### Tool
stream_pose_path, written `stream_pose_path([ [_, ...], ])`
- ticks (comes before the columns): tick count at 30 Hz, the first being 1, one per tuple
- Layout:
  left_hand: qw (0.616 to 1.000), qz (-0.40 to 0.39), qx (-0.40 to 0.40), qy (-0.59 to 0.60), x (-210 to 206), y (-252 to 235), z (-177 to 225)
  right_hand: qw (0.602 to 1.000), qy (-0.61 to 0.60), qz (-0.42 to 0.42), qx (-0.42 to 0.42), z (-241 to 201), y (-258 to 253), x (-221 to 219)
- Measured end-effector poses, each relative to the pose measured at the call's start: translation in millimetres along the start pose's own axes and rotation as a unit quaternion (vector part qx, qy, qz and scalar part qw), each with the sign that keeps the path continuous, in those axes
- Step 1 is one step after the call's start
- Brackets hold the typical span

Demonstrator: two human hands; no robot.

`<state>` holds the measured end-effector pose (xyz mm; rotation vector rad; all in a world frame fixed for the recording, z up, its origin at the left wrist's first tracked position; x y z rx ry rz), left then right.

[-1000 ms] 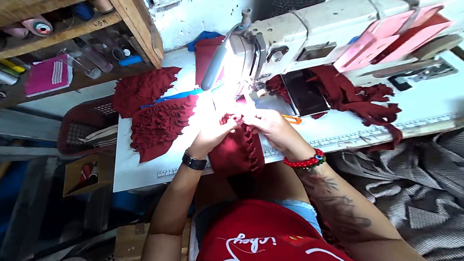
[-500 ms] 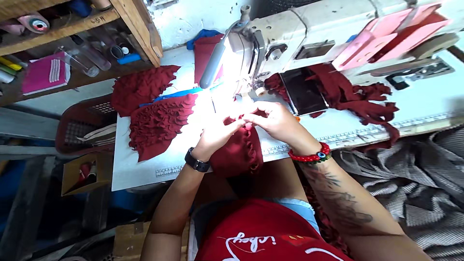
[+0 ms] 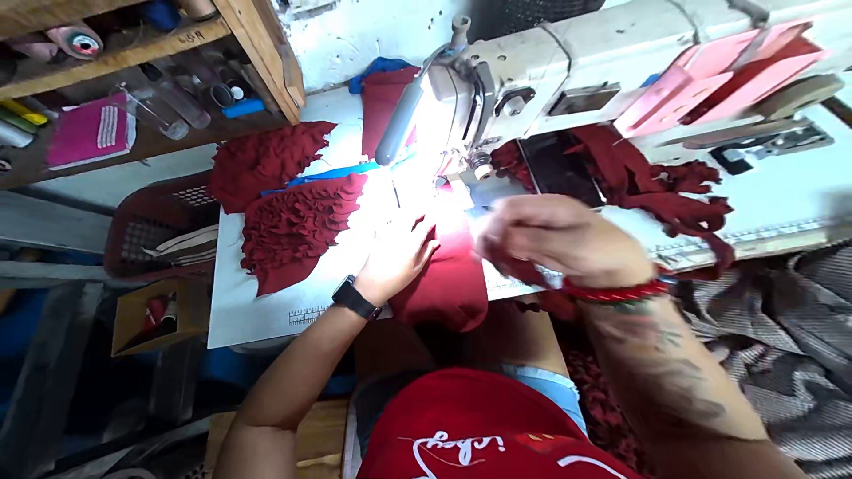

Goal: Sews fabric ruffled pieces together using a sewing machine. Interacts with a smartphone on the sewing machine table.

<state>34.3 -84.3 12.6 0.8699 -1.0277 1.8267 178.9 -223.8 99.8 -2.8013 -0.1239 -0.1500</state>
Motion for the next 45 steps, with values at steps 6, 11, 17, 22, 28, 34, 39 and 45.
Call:
stream_pose_path([
  [6, 0.999, 0.019, 0.023, -0.036, -3.4, 6.5, -0.9, 0.906, 0.349, 0.148, -0.187, 98.7, -47.3, 9.2],
  [11, 0.999, 0.02, 0.044, -0.016, -4.9, 9.1, -2.8, 0.899, 0.361, 0.176, -0.174, 106.4, -46.1, 10.7],
  [17, 0.995, -0.034, 0.09, -0.026, -6.2, 5.9, -2.9, 0.866, 0.419, 0.2, -0.187, 108.8, -46.8, 7.1],
  [22, 0.993, -0.073, 0.082, -0.035, -4.5, 3.0, -3.1, 0.863, 0.424, 0.235, -0.14, 104.1, -43.0, 6.6],
  [28, 0.995, -0.083, 0.036, -0.05, -0.3, -4.0, -10.6, 0.841, 0.491, 0.204, -0.096, 81.4, -17.3, 28.2],
  [34, 0.994, -0.097, 0.012, -0.044, -0.7, -8.3, -19.2, 0.803, 0.584, 0.093, -0.074, 95.3, -28.1, 14.6],
  [39, 0.994, -0.103, 0.016, -0.045, 0.0, -12.0, -19.8, 0.785, 0.609, 0.099, -0.049, 97.3, -23.7, 14.5],
  [45, 0.995, -0.08, 0.009, -0.053, 4.1, -21.7, -19.2, 0.778, 0.615, 0.109, -0.063, 107.5, -23.2, 18.7],
])
Point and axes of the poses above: each hand's wrist, its own y-axis away from the middle knuckle, its own x-axis out of the back of the hand, z = x × y, the point moved 4 cm from there along -y, towards the middle knuckle, and after that the axes turned 6 degrees about y, right-handed, at the moved point
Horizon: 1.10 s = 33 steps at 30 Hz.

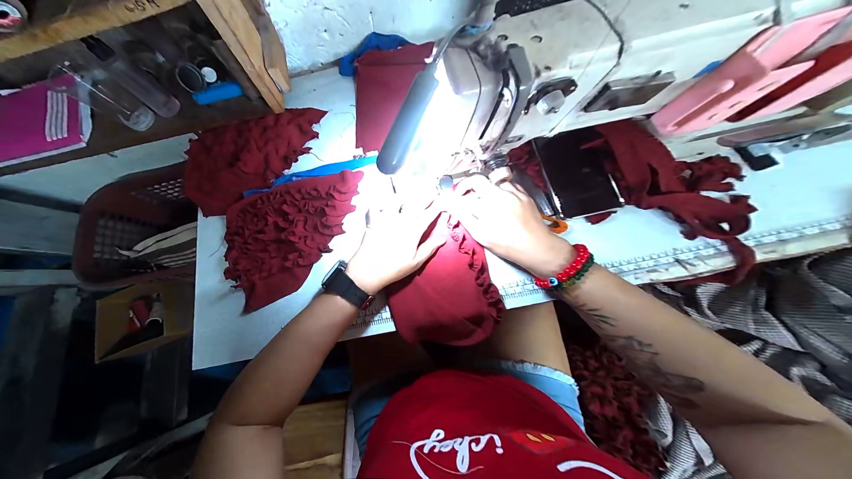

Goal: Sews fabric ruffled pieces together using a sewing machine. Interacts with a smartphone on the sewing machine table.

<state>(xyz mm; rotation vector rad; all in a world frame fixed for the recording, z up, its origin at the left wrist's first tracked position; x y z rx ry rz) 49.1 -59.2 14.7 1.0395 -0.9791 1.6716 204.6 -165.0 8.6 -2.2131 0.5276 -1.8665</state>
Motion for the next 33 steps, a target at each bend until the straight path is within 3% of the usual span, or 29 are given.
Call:
stream_pose_path([
  [7, 1.0, 0.009, 0.01, 0.023, 7.5, -0.6, 4.0, 0.995, 0.005, -0.08, -0.066, 3.3, -10.1, -2.7],
  [14, 0.999, 0.002, 0.035, -0.002, -5.2, -9.7, -7.0, 0.992, 0.023, -0.113, -0.057, 7.4, -13.6, -1.4],
  [22, 1.0, 0.005, 0.028, 0.009, -2.3, -8.4, -7.8, 0.991, 0.008, -0.111, -0.073, 12.8, -10.4, -4.1],
  [27, 0.999, 0.008, 0.004, 0.044, -2.4, -7.8, -10.3, 0.997, -0.018, -0.013, -0.079, -8.8, -7.7, 13.1],
  [33, 0.995, 0.079, -0.013, 0.06, 5.4, -33.5, -18.8, 0.987, -0.072, -0.072, -0.125, -11.4, -19.0, 18.4],
])
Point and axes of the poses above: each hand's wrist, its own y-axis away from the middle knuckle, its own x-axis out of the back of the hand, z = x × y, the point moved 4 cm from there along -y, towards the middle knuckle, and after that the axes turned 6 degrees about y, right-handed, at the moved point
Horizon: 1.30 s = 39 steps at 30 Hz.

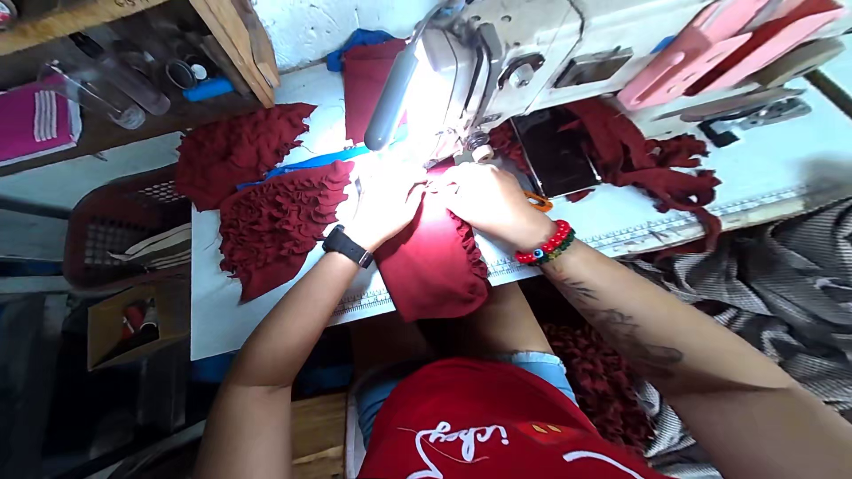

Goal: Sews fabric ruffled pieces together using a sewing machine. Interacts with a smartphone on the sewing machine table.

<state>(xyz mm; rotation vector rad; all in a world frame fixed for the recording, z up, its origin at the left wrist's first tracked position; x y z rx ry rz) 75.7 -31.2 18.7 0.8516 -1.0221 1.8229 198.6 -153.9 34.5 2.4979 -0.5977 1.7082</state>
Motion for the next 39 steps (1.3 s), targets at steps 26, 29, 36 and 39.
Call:
stream_pose_path([
  [26, 0.997, 0.009, 0.071, -0.012, -11.0, -3.9, -3.5, 0.989, -0.128, 0.012, -0.08, 8.9, -10.5, -16.9],
  [29, 0.997, 0.008, 0.069, -0.014, -11.7, -3.8, -3.1, 0.995, -0.025, 0.021, -0.094, -0.2, -7.7, -17.6],
  [36, 0.998, -0.006, -0.001, -0.056, 6.1, 6.1, 4.1, 0.987, 0.129, 0.069, 0.06, -44.6, 47.0, -15.5],
  [39, 0.994, -0.013, -0.088, -0.07, 7.9, 12.6, 14.2, 0.984, 0.168, 0.05, 0.042, -44.5, 54.7, -21.0],
])
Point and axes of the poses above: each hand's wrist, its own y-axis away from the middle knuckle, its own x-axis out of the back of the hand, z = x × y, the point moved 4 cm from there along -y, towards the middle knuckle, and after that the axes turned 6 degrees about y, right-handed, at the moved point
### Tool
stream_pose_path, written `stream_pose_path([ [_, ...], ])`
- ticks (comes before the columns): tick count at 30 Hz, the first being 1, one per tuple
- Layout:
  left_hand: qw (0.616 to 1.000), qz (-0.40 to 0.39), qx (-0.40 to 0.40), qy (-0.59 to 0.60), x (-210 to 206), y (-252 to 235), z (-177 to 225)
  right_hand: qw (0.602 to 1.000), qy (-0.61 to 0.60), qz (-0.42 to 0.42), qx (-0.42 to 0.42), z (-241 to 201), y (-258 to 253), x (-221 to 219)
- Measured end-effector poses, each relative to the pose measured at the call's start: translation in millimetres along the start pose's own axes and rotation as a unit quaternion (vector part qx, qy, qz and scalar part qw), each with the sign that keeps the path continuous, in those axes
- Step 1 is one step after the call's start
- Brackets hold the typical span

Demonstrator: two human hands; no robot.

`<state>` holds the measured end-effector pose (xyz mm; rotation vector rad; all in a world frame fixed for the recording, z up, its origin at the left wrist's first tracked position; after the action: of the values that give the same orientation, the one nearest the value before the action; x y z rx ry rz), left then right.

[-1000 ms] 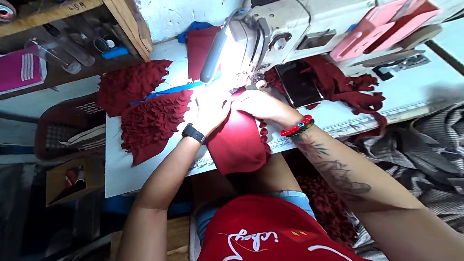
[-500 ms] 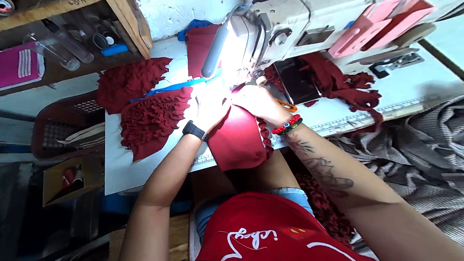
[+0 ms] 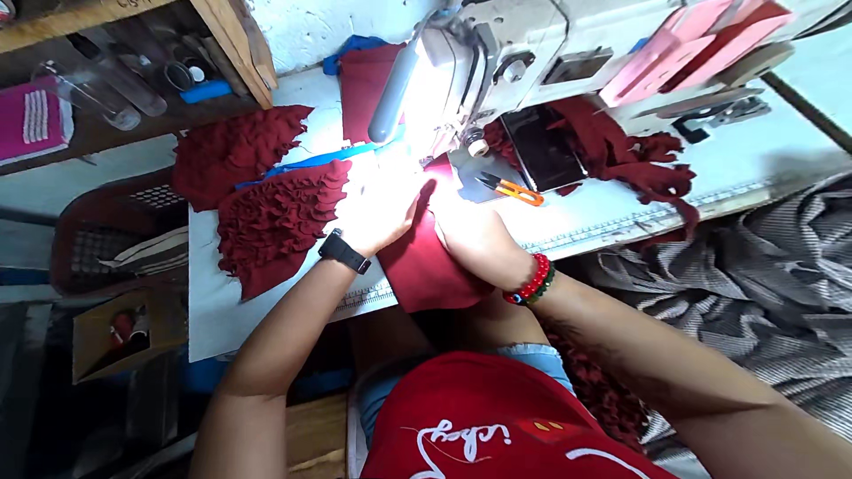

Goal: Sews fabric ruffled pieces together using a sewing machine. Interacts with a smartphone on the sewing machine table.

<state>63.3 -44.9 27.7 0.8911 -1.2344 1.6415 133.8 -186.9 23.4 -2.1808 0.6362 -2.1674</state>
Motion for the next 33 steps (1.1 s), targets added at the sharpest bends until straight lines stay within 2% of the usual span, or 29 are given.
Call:
stream_pose_path([
  [2, 0.999, -0.007, -0.042, 0.004, -5.4, 3.4, 1.7, 1.0, 0.008, -0.008, 0.001, 3.7, -0.4, 3.4],
  [7, 0.998, -0.033, 0.011, 0.047, -12.0, 8.0, -4.4, 0.998, -0.057, -0.021, -0.018, 15.6, -2.7, 19.8],
  [12, 0.998, -0.036, -0.013, 0.05, -13.2, 4.1, -7.5, 0.997, -0.033, -0.073, 0.012, 11.6, 0.9, 13.4],
  [17, 0.999, -0.019, -0.042, 0.002, -11.6, 3.4, -1.0, 0.996, -0.07, -0.05, -0.035, 27.0, -20.4, 23.4],
  [21, 0.999, -0.014, -0.033, -0.002, -12.8, 3.4, -2.7, 0.998, -0.056, -0.025, -0.003, 25.6, -24.0, 4.9],
  [24, 1.0, -0.019, -0.018, 0.014, -11.2, -2.9, -4.2, 0.985, -0.152, -0.059, -0.05, 39.0, -30.1, 7.3],
  [26, 0.999, -0.026, 0.001, 0.036, -13.0, -6.0, -4.0, 0.95, -0.26, -0.141, -0.101, 55.1, -42.5, 2.6],
  [27, 0.999, -0.037, 0.012, 0.031, -13.4, -7.8, -3.3, 0.918, -0.321, -0.184, -0.142, 59.7, -46.5, 0.7],
  [29, 0.998, -0.049, 0.032, 0.031, -14.7, -11.9, -1.1, 0.805, -0.478, -0.252, -0.245, 63.5, -47.3, -5.0],
  [30, 0.998, -0.043, 0.035, 0.028, -15.1, -13.9, -0.4, 0.74, -0.545, -0.268, -0.289, 64.0, -46.1, -5.6],
  [31, 0.998, -0.035, 0.037, 0.024, -15.1, -15.7, 0.0, 0.694, -0.584, -0.273, -0.32, 64.7, -45.0, -7.5],
  [32, 0.999, -0.025, 0.037, 0.023, -14.7, -17.1, 0.4, 0.686, -0.593, -0.272, -0.324, 65.1, -43.9, -8.2],
  [33, 0.999, -0.014, 0.036, 0.023, -13.1, -18.3, 0.4, 0.72, -0.57, -0.266, -0.294, 65.2, -43.6, -7.7],
])
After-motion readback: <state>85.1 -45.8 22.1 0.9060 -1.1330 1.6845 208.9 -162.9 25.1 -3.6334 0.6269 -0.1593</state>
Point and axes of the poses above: each hand's wrist, its own y-axis away from the middle knuckle, its own x-axis out of the back of the hand, z = x × y, the point moved 4 cm from there along -y, towards the middle knuckle, and after that the axes turned 6 degrees about y, right-handed, at the moved point
